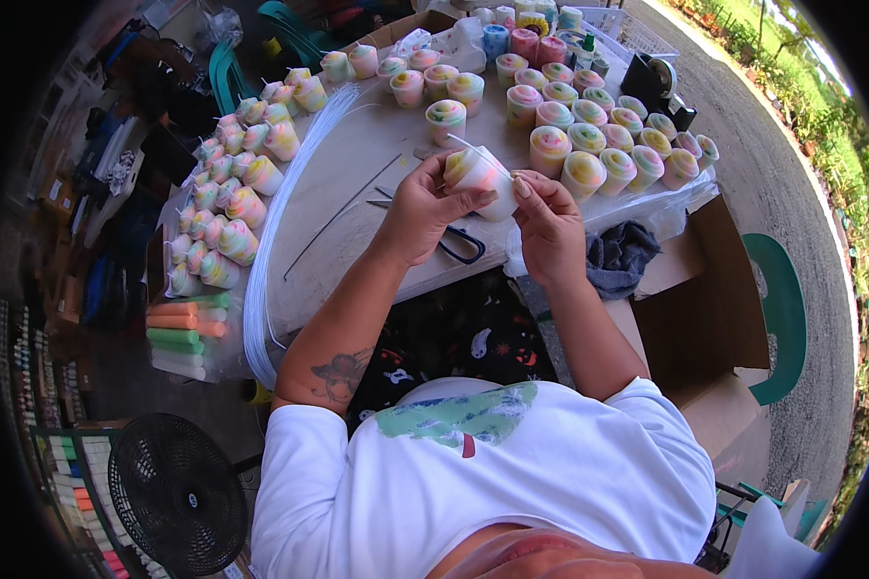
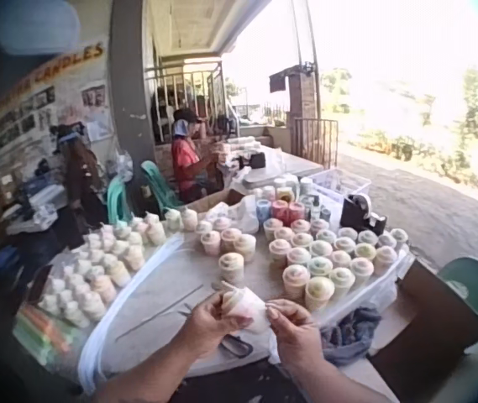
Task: The person inserts a wick into the center of a small cylindrical candle, trims the wick with scissors, and places the finished candle on the table. The person repeats this process with several candles, handling wicks and candles one at a time.
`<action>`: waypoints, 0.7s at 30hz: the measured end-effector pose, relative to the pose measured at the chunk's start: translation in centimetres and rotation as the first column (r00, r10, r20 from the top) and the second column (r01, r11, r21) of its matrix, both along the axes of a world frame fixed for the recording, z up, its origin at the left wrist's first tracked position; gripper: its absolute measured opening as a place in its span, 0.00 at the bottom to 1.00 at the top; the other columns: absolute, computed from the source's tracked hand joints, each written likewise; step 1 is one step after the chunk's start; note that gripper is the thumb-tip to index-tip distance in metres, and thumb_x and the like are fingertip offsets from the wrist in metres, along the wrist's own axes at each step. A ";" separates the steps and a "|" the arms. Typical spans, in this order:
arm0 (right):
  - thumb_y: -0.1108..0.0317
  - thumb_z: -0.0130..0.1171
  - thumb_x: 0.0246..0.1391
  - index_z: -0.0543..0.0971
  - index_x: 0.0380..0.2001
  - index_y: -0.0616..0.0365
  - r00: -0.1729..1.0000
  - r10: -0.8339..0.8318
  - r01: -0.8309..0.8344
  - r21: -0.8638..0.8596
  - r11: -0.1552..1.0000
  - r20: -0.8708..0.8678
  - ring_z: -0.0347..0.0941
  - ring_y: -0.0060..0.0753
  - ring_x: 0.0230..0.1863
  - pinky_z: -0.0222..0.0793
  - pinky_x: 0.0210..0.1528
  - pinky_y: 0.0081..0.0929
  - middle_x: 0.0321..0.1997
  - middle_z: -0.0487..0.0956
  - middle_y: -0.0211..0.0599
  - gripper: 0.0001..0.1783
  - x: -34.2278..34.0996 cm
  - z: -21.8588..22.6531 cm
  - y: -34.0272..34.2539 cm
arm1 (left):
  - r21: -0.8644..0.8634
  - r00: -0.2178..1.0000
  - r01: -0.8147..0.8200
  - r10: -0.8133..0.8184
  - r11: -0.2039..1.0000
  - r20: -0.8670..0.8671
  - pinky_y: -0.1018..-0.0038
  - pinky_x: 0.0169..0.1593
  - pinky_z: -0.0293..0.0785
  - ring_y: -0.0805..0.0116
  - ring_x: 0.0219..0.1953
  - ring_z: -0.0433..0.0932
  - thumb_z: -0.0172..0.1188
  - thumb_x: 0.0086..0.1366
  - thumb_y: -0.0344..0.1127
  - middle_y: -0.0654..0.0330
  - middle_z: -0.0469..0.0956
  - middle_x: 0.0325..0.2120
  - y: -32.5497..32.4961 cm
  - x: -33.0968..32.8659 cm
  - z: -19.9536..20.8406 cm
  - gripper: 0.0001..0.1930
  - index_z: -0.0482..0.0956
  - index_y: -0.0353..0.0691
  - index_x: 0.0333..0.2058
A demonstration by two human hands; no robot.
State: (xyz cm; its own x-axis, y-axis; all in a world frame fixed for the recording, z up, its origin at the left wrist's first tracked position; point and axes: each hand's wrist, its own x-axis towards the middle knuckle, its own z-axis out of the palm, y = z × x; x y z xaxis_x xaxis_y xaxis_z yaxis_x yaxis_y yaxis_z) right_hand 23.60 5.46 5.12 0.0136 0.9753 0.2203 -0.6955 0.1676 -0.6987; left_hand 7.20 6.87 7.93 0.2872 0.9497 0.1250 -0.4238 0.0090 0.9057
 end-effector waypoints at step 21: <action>0.67 0.55 0.60 0.79 0.40 0.65 0.968 -0.011 -0.001 0.047 0.999 0.250 0.73 0.21 0.42 0.69 0.47 0.20 0.41 0.78 0.32 0.12 -5.3 0.4 -2.4 | -0.204 0.986 -0.084 0.111 0.975 0.125 0.68 0.49 0.74 0.70 0.44 0.76 0.62 0.60 0.44 0.62 0.76 0.41 -4.3 -4.8 -1.0 0.20 0.72 0.40 0.47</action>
State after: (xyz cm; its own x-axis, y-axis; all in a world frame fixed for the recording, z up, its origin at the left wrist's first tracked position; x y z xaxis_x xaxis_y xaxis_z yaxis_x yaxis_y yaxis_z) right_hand 18.25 3.10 5.52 -0.0429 0.9641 0.2622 -0.4986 0.2068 -0.8418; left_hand 2.38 2.60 6.98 0.1855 0.9820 -0.0360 -0.5496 0.1341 0.8246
